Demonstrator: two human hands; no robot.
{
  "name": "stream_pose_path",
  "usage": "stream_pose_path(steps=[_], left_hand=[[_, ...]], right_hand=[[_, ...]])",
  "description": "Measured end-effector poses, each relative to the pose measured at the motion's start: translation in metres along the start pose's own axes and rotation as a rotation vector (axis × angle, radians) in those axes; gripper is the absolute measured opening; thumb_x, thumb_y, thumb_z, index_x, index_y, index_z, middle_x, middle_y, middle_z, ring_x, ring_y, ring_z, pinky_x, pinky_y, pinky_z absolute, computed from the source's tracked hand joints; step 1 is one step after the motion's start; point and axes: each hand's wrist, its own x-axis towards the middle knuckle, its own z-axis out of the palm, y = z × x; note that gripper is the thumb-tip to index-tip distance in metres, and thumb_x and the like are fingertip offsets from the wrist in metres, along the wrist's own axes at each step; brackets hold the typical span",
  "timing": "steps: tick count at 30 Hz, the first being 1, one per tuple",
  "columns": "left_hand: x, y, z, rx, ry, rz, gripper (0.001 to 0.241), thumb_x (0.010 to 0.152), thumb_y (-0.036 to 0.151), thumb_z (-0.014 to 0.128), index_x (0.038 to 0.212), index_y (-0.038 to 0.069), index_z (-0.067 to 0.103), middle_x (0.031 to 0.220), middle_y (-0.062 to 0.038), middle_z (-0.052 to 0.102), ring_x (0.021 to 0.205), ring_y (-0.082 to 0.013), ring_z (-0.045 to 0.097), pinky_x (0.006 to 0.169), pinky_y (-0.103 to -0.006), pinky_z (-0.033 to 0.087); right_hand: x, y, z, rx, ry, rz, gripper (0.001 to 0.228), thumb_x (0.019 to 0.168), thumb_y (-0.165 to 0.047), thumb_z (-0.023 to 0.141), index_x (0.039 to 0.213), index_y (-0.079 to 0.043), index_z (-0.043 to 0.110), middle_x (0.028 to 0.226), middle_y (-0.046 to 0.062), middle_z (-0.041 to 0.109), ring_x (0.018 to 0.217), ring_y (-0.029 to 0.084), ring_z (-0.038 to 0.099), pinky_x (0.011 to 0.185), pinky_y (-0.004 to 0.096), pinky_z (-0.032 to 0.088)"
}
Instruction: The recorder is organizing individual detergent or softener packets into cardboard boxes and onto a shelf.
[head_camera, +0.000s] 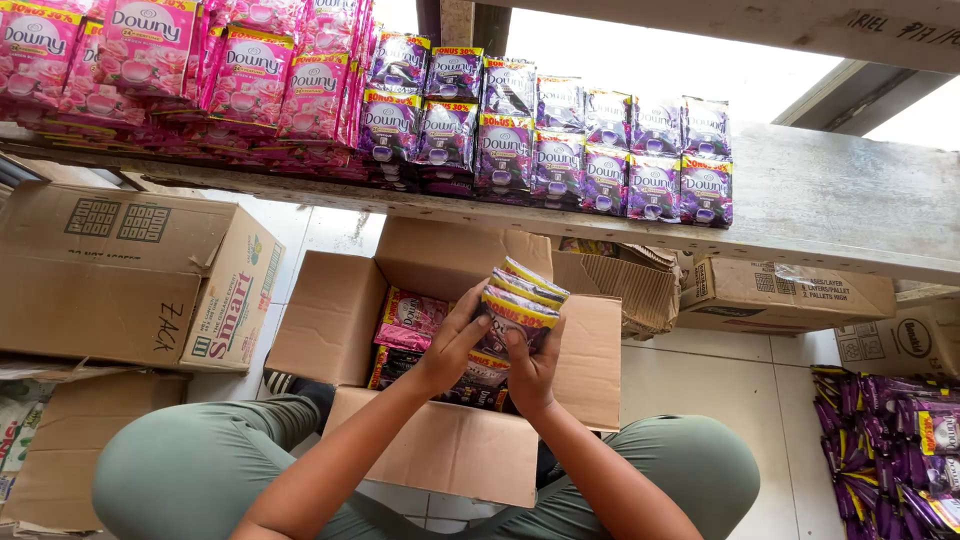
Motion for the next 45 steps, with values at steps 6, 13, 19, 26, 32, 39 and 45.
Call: stream_pose_path(steps=[6, 13, 19, 26, 32, 39, 45], left_hand=[[-0.003, -0.005, 0.009, 0.425, 0.177, 0.207, 0.053, 0.113, 0.035, 0.040, 0.152, -0.001, 0.040, 0.142, -0.016, 0.054, 0.135, -0.0232, 0.052, 0.116, -0.0360, 0.039], [-0.001, -0.054, 0.001, -0.144, 0.258, -0.027, 0.057, 0.110, 0.048, 0.044, 0.143, 0.002, 0.047, 0.124, -0.010, 0.063, 0.113, -0.0150, 0.059, 0.097, -0.0318, 0.050], [0.010, -0.048, 0.003, -0.289, 0.506, -0.296, 0.056, 0.104, 0.054, 0.041, 0.130, 0.008, 0.058, 0.116, -0.004, 0.068, 0.105, -0.0122, 0.065, 0.092, -0.0291, 0.053], [0.019, -0.052, -0.001, -0.353, 0.624, -0.350, 0.056, 0.102, 0.059, 0.048, 0.121, 0.007, 0.060, 0.105, -0.001, 0.069, 0.093, -0.0116, 0.067, 0.084, -0.0322, 0.055], [0.033, -0.056, 0.013, -0.239, 0.633, -0.369, 0.056, 0.103, 0.058, 0.048, 0.118, 0.005, 0.056, 0.100, -0.004, 0.067, 0.088, -0.0129, 0.065, 0.080, -0.0324, 0.055], [0.094, 0.016, 0.030, 0.380, -0.013, 0.120, 0.064, 0.103, 0.032, 0.067, 0.152, 0.001, 0.039, 0.134, -0.016, 0.059, 0.123, -0.0255, 0.059, 0.107, -0.0373, 0.046], [0.098, 0.019, 0.061, 0.408, -0.180, -0.058, 0.083, 0.093, 0.034, 0.076, 0.153, -0.002, 0.031, 0.133, -0.020, 0.059, 0.126, -0.0269, 0.061, 0.105, -0.0384, 0.046]], right_hand=[[0.003, 0.003, 0.002, -0.085, -0.004, 0.082, 0.056, 0.104, -0.028, 0.065, 0.146, -0.001, 0.038, 0.130, 0.009, 0.060, 0.116, 0.016, 0.059, 0.102, 0.031, 0.050], [0.033, -0.065, 0.043, -0.857, -0.151, -0.360, 0.061, 0.097, -0.024, 0.069, 0.146, 0.000, 0.043, 0.145, 0.022, 0.049, 0.134, 0.029, 0.047, 0.114, 0.039, 0.040], [0.045, -0.058, 0.030, -0.514, -0.298, 0.158, 0.076, 0.092, -0.026, 0.073, 0.153, 0.000, 0.036, 0.138, 0.018, 0.057, 0.127, 0.026, 0.056, 0.109, 0.034, 0.043], [0.035, -0.063, 0.024, -0.634, -0.281, 0.293, 0.076, 0.092, -0.033, 0.072, 0.153, -0.003, 0.037, 0.128, 0.018, 0.067, 0.118, 0.024, 0.066, 0.103, 0.035, 0.049], [0.033, -0.038, 0.012, -0.436, -0.197, 0.265, 0.066, 0.100, -0.034, 0.066, 0.152, -0.003, 0.039, 0.125, 0.018, 0.066, 0.111, 0.024, 0.065, 0.098, 0.035, 0.052], [0.078, -0.031, -0.030, 0.281, 0.171, 0.411, 0.045, 0.105, -0.033, 0.058, 0.137, -0.001, 0.049, 0.120, 0.017, 0.066, 0.101, 0.029, 0.069, 0.087, 0.044, 0.060], [0.149, -0.079, -0.086, 0.427, 0.207, 0.311, 0.042, 0.106, -0.034, 0.056, 0.132, -0.002, 0.056, 0.119, 0.013, 0.070, 0.103, 0.026, 0.071, 0.093, 0.044, 0.059]])
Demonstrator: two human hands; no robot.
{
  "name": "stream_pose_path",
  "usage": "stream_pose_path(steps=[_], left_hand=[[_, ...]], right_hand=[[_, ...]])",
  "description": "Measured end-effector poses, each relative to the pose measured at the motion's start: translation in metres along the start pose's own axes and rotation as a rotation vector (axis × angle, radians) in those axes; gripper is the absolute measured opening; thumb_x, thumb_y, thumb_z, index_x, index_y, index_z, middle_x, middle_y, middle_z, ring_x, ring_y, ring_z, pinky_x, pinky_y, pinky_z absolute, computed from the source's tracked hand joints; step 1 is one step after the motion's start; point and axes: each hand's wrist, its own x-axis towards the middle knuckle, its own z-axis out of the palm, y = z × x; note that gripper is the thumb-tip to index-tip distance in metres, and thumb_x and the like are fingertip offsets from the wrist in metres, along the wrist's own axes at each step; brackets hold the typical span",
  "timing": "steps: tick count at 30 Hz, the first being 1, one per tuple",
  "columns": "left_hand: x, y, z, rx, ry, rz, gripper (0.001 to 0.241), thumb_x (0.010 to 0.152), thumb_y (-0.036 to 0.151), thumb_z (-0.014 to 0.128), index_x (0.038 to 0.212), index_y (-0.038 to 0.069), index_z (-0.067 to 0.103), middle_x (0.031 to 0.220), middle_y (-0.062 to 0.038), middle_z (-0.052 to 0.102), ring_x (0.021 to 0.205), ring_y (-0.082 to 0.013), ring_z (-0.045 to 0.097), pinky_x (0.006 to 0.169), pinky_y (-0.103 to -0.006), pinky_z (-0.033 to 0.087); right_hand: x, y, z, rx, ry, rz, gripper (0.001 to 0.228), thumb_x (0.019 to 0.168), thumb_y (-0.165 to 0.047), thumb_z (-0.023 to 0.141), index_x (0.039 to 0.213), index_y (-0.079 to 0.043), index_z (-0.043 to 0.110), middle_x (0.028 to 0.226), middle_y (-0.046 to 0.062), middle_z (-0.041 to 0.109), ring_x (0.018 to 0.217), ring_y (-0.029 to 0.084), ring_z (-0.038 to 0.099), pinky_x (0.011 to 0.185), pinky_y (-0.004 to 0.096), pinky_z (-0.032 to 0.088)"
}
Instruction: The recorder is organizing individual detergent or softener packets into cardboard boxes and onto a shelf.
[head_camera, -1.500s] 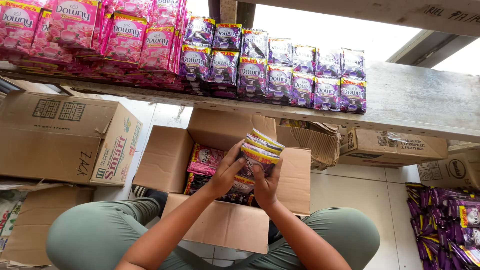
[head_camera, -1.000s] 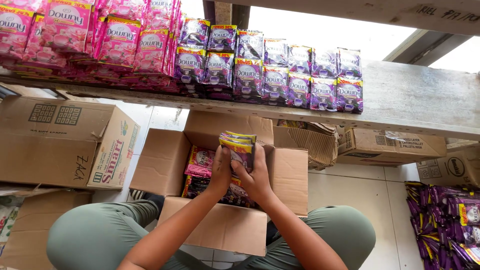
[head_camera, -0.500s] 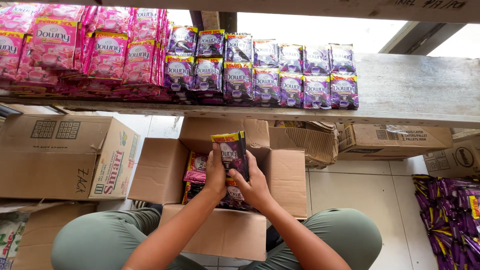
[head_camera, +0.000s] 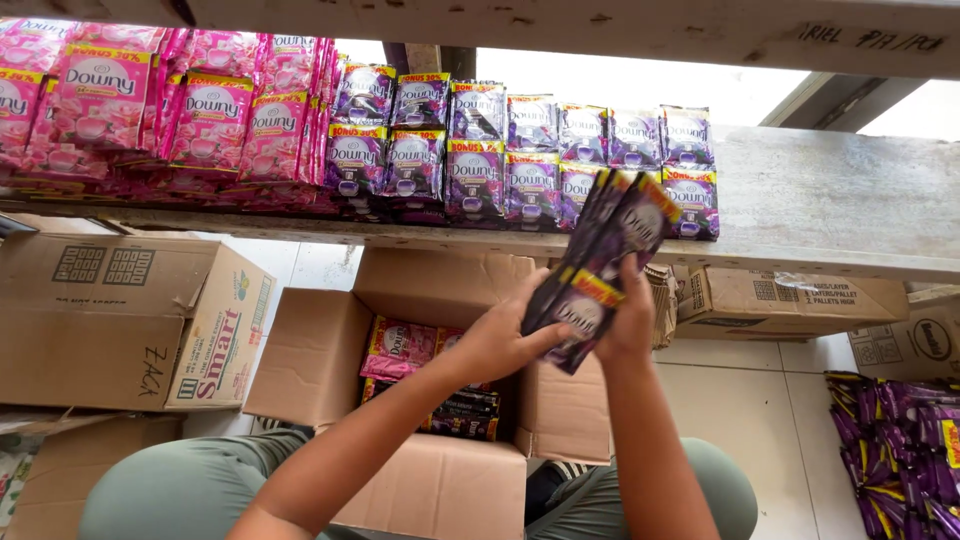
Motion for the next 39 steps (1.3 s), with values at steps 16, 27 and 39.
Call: stream_pose_path(steps=[16, 27, 39], left_hand=[[0.172, -0.099, 0.073, -0.415, 0.506, -0.111, 0.054, 0.099, 0.023, 0.060, 0.143, -0.005, 0.047, 0.120, -0.017, 0.067, 0.106, -0.0217, 0.062, 0.095, -0.0361, 0.051], [0.174, -0.101, 0.083, -0.154, 0.504, -0.116, 0.080, 0.098, 0.022, 0.062, 0.156, -0.012, 0.020, 0.162, -0.034, 0.025, 0.151, -0.0418, 0.027, 0.123, -0.0421, 0.023], [0.155, -0.059, 0.030, 0.255, 0.494, -0.117, 0.074, 0.097, 0.026, 0.059, 0.155, -0.009, 0.029, 0.157, -0.032, 0.035, 0.147, -0.0421, 0.036, 0.124, -0.0449, 0.026]], right_hand=[[0.227, -0.055, 0.001, -0.461, -0.162, 0.179, 0.027, 0.104, -0.026, 0.064, 0.117, -0.002, 0.063, 0.101, 0.009, 0.072, 0.082, 0.019, 0.072, 0.071, 0.037, 0.063], [0.267, -0.038, -0.016, -0.645, -0.148, 0.226, 0.032, 0.095, -0.015, 0.070, 0.122, 0.002, 0.065, 0.103, 0.010, 0.072, 0.081, 0.015, 0.070, 0.069, 0.032, 0.061], [0.271, -0.015, -0.044, -0.529, -0.122, -0.101, 0.065, 0.097, -0.003, 0.064, 0.152, 0.012, 0.035, 0.158, 0.026, 0.043, 0.149, 0.028, 0.043, 0.122, 0.034, 0.036]])
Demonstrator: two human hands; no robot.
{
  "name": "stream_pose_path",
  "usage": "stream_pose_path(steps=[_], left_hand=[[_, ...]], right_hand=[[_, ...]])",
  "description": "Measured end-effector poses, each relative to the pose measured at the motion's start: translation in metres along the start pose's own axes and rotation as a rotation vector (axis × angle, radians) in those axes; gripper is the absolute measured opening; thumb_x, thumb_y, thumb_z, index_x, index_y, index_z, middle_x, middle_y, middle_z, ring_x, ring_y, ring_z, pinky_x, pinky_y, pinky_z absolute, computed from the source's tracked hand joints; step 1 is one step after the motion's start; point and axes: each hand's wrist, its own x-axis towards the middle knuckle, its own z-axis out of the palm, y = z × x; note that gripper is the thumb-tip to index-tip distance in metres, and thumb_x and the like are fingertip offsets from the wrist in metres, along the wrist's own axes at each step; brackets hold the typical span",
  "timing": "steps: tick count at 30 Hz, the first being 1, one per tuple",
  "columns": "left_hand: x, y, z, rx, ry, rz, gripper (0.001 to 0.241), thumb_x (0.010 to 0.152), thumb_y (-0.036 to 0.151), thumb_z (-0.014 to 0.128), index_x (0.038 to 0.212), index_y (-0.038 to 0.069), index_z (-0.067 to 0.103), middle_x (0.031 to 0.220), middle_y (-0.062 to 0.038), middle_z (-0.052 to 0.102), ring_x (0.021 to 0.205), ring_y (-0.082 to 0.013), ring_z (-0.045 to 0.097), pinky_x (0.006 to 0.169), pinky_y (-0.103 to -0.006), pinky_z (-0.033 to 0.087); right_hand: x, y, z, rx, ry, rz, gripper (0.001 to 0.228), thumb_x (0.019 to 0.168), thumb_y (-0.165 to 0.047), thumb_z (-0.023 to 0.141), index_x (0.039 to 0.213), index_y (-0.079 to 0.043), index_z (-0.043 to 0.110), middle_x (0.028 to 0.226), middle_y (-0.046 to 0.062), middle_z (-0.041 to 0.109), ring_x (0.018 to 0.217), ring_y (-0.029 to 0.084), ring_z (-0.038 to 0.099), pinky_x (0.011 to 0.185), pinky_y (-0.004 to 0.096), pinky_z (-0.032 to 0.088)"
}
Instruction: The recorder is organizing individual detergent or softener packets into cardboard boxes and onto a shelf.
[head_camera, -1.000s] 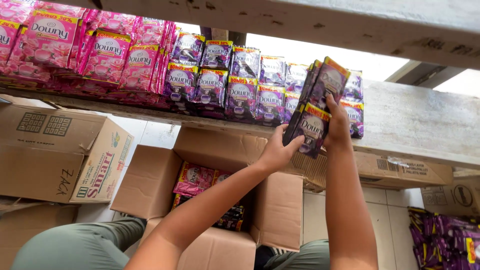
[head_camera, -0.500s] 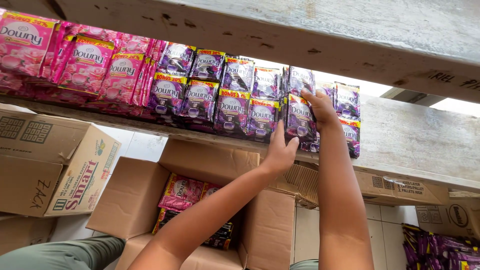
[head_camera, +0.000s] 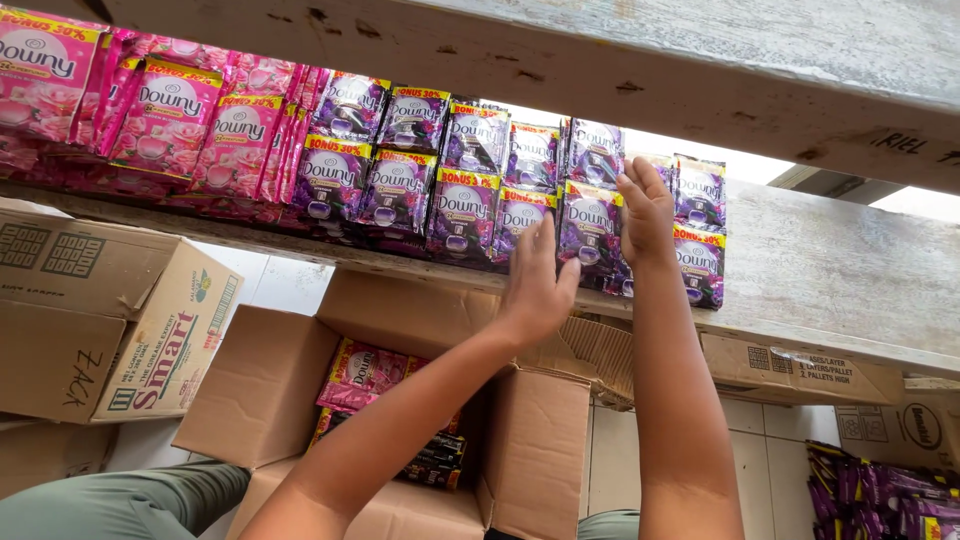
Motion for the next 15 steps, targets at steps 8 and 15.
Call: stream_pose_path(steps=[8, 15], left_hand=[[0.083, -0.036, 0.028, 0.085, -0.032, 0.166, 0.066, 0.103, 0.024, 0.052, 0.154, -0.009, 0.030, 0.161, -0.038, 0.025, 0.151, -0.0476, 0.026, 0.123, -0.0480, 0.025], [0.117, -0.069, 0.066, 0.122, -0.282, 0.140, 0.069, 0.103, 0.019, 0.042, 0.155, -0.015, 0.013, 0.163, -0.038, 0.016, 0.156, -0.0458, 0.015, 0.127, -0.0462, 0.019]], right_hand=[[-0.029, -0.011, 0.010, -0.078, 0.027, -0.016, 0.062, 0.100, -0.009, 0.055, 0.155, 0.009, 0.032, 0.161, 0.026, 0.040, 0.152, 0.030, 0.039, 0.125, 0.038, 0.032], [-0.061, -0.015, 0.012, -0.263, 0.040, -0.001, 0.063, 0.098, -0.016, 0.056, 0.155, 0.003, 0.038, 0.163, 0.021, 0.040, 0.153, 0.026, 0.036, 0.123, 0.036, 0.028]])
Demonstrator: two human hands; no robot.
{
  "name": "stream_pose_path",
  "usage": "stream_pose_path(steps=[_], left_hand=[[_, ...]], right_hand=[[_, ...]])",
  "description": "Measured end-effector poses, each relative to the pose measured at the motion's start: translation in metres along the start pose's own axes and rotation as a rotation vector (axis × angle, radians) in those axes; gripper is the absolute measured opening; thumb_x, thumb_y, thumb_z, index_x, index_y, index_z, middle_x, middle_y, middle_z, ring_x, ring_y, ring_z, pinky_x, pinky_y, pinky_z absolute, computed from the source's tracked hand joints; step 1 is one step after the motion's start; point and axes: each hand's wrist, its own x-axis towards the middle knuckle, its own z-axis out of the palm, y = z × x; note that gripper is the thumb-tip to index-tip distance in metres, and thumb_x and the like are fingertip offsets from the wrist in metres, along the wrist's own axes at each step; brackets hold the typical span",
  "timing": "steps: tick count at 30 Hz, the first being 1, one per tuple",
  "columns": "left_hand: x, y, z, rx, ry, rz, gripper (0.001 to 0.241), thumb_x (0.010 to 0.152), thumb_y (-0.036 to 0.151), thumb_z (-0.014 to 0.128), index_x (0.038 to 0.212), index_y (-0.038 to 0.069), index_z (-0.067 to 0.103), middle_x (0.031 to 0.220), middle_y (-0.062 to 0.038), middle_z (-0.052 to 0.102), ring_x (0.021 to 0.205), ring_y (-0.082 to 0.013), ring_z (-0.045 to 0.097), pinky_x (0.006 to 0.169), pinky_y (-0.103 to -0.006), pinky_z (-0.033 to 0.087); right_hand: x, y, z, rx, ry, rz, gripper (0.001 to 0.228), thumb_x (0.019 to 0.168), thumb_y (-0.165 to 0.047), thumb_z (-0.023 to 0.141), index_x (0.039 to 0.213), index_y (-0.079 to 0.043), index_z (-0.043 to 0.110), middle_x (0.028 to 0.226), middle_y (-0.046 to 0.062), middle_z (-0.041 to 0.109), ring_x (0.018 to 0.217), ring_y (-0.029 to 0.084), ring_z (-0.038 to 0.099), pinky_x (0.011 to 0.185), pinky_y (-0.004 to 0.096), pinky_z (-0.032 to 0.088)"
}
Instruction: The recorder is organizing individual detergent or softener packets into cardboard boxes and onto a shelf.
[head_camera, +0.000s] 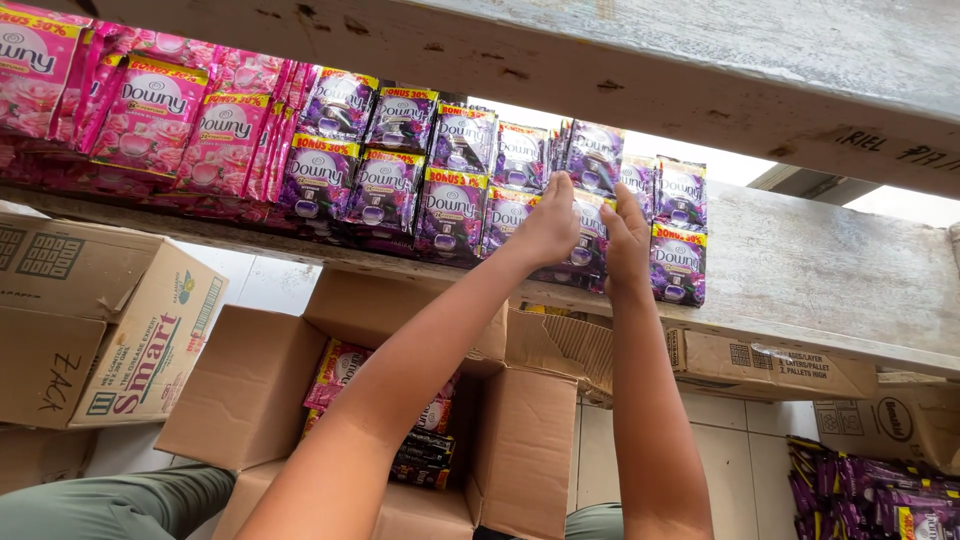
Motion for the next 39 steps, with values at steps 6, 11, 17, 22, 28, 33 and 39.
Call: stream_pose_path(steps=[6, 11, 17, 22, 28, 33, 39], left_hand=[[-0.029, 0.074, -0.039, 0.436, -0.051, -0.198, 0.071, 0.097, 0.020, 0.039, 0.157, -0.009, 0.014, 0.166, -0.026, 0.015, 0.156, -0.0438, 0.006, 0.123, -0.0628, 0.002], [-0.036, 0.053, -0.031, 0.551, 0.077, -0.135, 0.070, 0.101, 0.029, 0.040, 0.155, -0.010, 0.018, 0.166, -0.030, 0.014, 0.157, -0.0431, 0.007, 0.120, -0.0678, -0.001], [-0.037, 0.044, -0.031, 0.446, 0.152, -0.020, 0.071, 0.104, 0.038, 0.039, 0.160, -0.001, 0.023, 0.169, -0.022, 0.018, 0.157, -0.0382, 0.014, 0.120, -0.0694, 0.003], [-0.041, 0.050, -0.034, 0.516, 0.038, -0.083, 0.068, 0.106, 0.047, 0.034, 0.159, 0.005, 0.025, 0.170, -0.015, 0.018, 0.157, -0.0380, 0.014, 0.120, -0.0699, 0.004], [-0.040, 0.052, -0.037, 0.555, 0.001, -0.121, 0.069, 0.106, 0.047, 0.029, 0.160, 0.004, 0.023, 0.169, -0.015, 0.017, 0.155, -0.0413, 0.014, 0.119, -0.0697, 0.000], [-0.040, 0.055, -0.042, 0.547, -0.071, -0.171, 0.068, 0.106, 0.046, 0.027, 0.160, 0.005, 0.022, 0.170, -0.013, 0.015, 0.155, -0.0402, 0.013, 0.119, -0.0701, -0.001], [-0.042, 0.059, -0.048, 0.519, -0.053, -0.135, 0.067, 0.106, 0.046, 0.029, 0.159, 0.005, 0.025, 0.169, -0.013, 0.017, 0.156, -0.0391, 0.012, 0.117, -0.0724, 0.001]], right_hand=[[-0.008, -0.007, 0.004, -0.090, -0.063, -0.071, 0.063, 0.101, -0.018, 0.054, 0.157, 0.003, 0.035, 0.165, 0.019, 0.037, 0.154, 0.026, 0.033, 0.123, 0.035, 0.026], [-0.004, -0.008, 0.008, -0.155, -0.124, -0.081, 0.064, 0.103, -0.019, 0.053, 0.159, 0.004, 0.029, 0.167, 0.020, 0.032, 0.156, 0.026, 0.030, 0.125, 0.035, 0.025], [-0.004, 0.005, 0.004, -0.073, -0.110, -0.096, 0.060, 0.108, -0.024, 0.046, 0.159, 0.003, 0.030, 0.168, 0.020, 0.032, 0.156, 0.026, 0.030, 0.126, 0.035, 0.025], [-0.010, -0.004, 0.008, -0.046, -0.098, -0.079, 0.057, 0.109, -0.028, 0.041, 0.159, 0.001, 0.033, 0.167, 0.018, 0.034, 0.155, 0.026, 0.032, 0.125, 0.035, 0.025], [-0.007, 0.001, 0.010, -0.094, -0.110, -0.102, 0.059, 0.111, -0.032, 0.038, 0.159, 0.001, 0.032, 0.167, 0.018, 0.032, 0.156, 0.027, 0.028, 0.127, 0.036, 0.022], [-0.010, -0.003, 0.014, -0.108, -0.105, -0.075, 0.060, 0.110, -0.033, 0.037, 0.159, 0.000, 0.029, 0.168, 0.017, 0.028, 0.156, 0.026, 0.027, 0.126, 0.035, 0.023], [-0.008, -0.001, 0.007, -0.095, -0.081, -0.080, 0.060, 0.110, -0.032, 0.039, 0.157, 0.003, 0.033, 0.166, 0.019, 0.034, 0.155, 0.026, 0.030, 0.125, 0.034, 0.024]])
